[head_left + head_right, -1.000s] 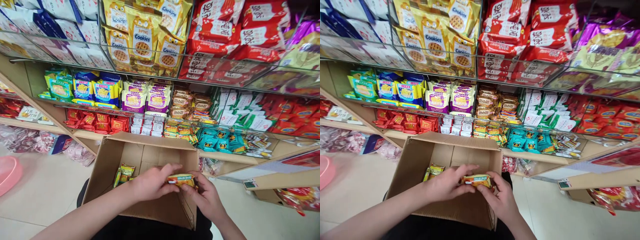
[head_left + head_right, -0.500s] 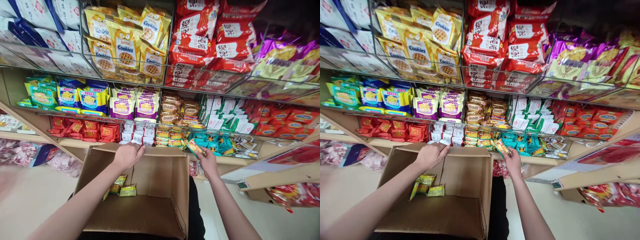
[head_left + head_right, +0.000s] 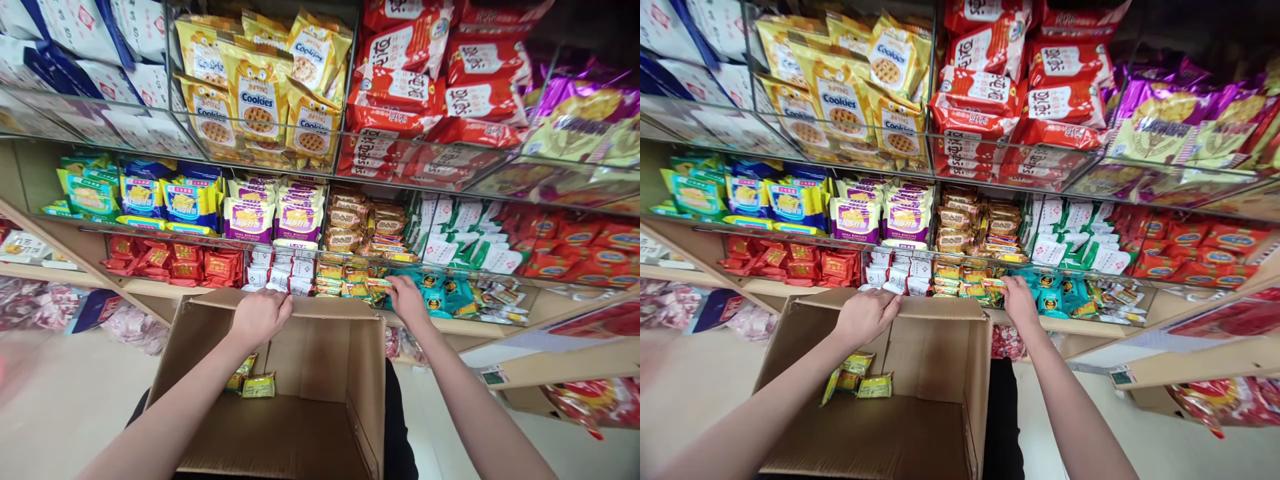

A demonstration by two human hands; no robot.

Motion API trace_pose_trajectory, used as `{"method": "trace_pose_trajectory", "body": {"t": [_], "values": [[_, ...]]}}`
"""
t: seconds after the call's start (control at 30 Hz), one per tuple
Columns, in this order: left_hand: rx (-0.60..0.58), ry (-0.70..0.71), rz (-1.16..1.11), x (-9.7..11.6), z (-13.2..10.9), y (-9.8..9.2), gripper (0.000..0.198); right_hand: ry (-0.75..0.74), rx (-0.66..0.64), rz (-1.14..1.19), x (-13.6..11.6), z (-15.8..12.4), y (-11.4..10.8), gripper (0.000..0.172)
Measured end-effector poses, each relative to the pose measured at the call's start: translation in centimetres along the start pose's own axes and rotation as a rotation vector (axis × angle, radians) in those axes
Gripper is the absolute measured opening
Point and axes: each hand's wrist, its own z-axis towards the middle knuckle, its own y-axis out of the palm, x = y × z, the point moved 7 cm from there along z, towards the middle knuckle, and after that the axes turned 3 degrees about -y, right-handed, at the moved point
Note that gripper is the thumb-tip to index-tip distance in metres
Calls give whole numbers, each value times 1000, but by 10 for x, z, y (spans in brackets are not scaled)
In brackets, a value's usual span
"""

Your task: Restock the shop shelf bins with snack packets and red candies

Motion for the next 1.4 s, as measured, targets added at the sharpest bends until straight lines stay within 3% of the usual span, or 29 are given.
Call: {"method": "trace_pose_trajectory", "body": {"t": [0.13, 0.27, 0.4, 0.5, 0.63, 0.73, 0.93, 1.2, 1.33, 1.4], "values": [[22, 11, 15, 0, 0, -1, 46, 11, -27, -131, -3, 5, -1, 35], [30, 13, 30, 1, 0, -2, 44, 112, 6, -8, 7, 2, 1, 37], [19, 9, 22, 2, 0, -3, 44, 367, 185, 242, 31, -18, -2, 41], [7, -3, 13, 2, 0, -2, 45, 542, 332, 570, 42, -37, 2, 44], [-4, -7, 6, 1, 0, 0, 46, 758, 359, 1099, 32, -40, 25, 44], [-2, -6, 9, 2, 1, -1, 47, 818, 360, 1264, 16, -22, 36, 49], [-4, 6, 35, 5, 0, -1, 47, 817, 374, 1245, 5, 5, 43, 44], [-20, -4, 26, 5, 0, -1, 48, 749, 481, 932, 41, -48, 21, 45], [-10, 6, 25, 4, 1, 0, 48, 639, 408, 663, 50, -60, 7, 39], [0, 10, 25, 4, 1, 0, 47, 597, 353, 636, 48, -56, 4, 39]]}}
